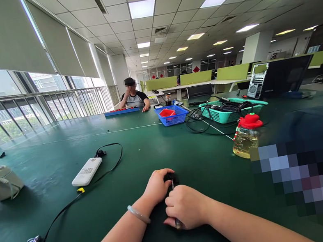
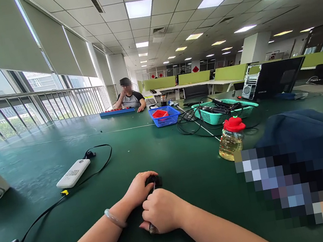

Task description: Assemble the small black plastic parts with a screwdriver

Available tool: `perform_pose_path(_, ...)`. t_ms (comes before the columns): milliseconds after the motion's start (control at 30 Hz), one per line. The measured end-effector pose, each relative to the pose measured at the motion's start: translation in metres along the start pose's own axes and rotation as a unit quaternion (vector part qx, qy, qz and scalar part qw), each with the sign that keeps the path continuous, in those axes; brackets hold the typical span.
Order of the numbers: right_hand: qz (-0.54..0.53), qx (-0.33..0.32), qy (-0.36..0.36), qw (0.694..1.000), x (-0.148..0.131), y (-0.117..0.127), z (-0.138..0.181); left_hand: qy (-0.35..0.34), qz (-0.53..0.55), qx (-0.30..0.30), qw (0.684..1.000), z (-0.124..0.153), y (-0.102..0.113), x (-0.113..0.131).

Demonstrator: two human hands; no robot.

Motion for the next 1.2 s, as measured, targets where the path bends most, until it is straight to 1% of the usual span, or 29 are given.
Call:
perform_pose_path(133,0.011,0.082,-0.037,0.996,0.009,0.018,0.006,0.003,0.0,0.001,1.0,-0.001,0.0,-0.001)
perform_pose_path(233,0.014,0.108,-0.032,0.994,0.007,0.022,0.008,0.016,0.002,0.005,1.0,-0.001,0.001,-0.004)
perform_pose_path(300,0.022,0.103,-0.024,0.994,0.004,0.019,0.007,0.017,0.004,0.005,1.0,-0.001,0.001,-0.005)
perform_pose_path(467,0.042,0.063,-0.019,0.997,0.001,0.01,0.003,0.018,0.006,0.003,1.0,-0.002,-0.001,-0.007)
perform_pose_path(700,0.04,0.086,-0.022,0.995,0.004,0.017,0.005,0.014,-0.002,0.006,1.0,-0.001,-0.001,-0.005)
perform_pose_path(800,0.039,0.093,-0.023,0.995,0.005,0.019,0.006,0.017,-0.02,0.028,0.999,-0.002,0.0,-0.007)
perform_pose_path(900,0.03,0.083,-0.035,0.996,0.01,0.017,0.007,0.021,-0.049,0.046,0.998,-0.003,0.001,-0.01)
perform_pose_path(1067,0.016,0.071,-0.041,0.996,0.013,0.012,0.009,0.031,-0.065,0.043,0.997,-0.006,-0.002,-0.015)
perform_pose_path(1133,0.012,0.081,-0.045,0.996,0.015,0.015,0.01,0.035,-0.067,0.039,0.996,-0.007,-0.002,-0.016)
perform_pose_path(1200,-0.002,0.101,-0.064,0.993,0.021,0.022,0.013,0.039,-0.07,0.038,0.996,-0.007,-0.003,-0.017)
Point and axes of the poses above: each hand's wrist, its own z-axis away from the middle knuckle, its own y-axis out of the back of the hand, x = y × z, the point moved 8 cm from there along -z, towards the middle knuckle, and after that the axes turned 8 degrees about y, right-handed, at the moved point
